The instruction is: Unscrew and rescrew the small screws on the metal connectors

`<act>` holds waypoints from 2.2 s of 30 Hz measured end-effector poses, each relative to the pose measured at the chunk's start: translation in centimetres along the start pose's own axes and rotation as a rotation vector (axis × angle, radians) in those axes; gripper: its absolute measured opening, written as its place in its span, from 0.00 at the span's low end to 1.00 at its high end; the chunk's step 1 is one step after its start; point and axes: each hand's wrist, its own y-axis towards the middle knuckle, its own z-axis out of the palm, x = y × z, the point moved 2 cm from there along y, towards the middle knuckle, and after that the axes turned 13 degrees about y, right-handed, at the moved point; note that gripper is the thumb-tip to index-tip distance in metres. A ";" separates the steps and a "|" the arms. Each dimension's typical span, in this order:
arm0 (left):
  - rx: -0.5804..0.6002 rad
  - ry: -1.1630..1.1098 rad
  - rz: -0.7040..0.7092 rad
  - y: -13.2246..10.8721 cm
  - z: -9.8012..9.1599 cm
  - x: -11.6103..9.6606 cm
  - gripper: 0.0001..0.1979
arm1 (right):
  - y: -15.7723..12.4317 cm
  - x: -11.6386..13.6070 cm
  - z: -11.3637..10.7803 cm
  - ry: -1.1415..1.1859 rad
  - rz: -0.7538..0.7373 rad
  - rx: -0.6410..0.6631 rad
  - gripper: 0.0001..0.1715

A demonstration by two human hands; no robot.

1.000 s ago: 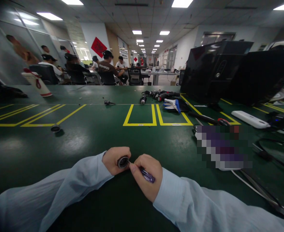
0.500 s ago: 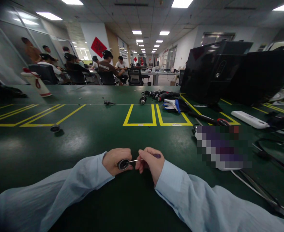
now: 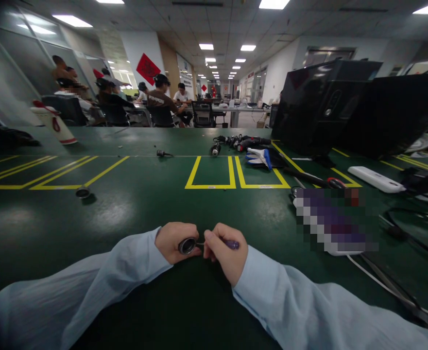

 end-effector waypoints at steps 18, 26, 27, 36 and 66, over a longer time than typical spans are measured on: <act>-0.020 -0.128 -0.042 0.0 0.0 0.3 0.10 | 0.2 -0.4 -0.1 0.144 0.053 -0.021 0.18; -0.121 -0.270 -0.057 -0.2 0.2 0.7 0.12 | 1.2 -1.6 0.4 0.551 0.291 -0.085 0.19; -0.133 -0.293 -0.060 -0.1 0.2 0.7 0.13 | 1.3 -1.6 0.4 0.573 0.296 -0.088 0.19; -0.245 -0.439 -0.129 0.0 -0.3 0.8 0.12 | 1.0 -1.2 0.5 0.691 0.199 -0.044 0.15; -0.261 -0.529 -0.167 -0.3 -0.6 0.7 0.12 | 0.3 -0.8 0.2 0.491 -0.005 0.041 0.09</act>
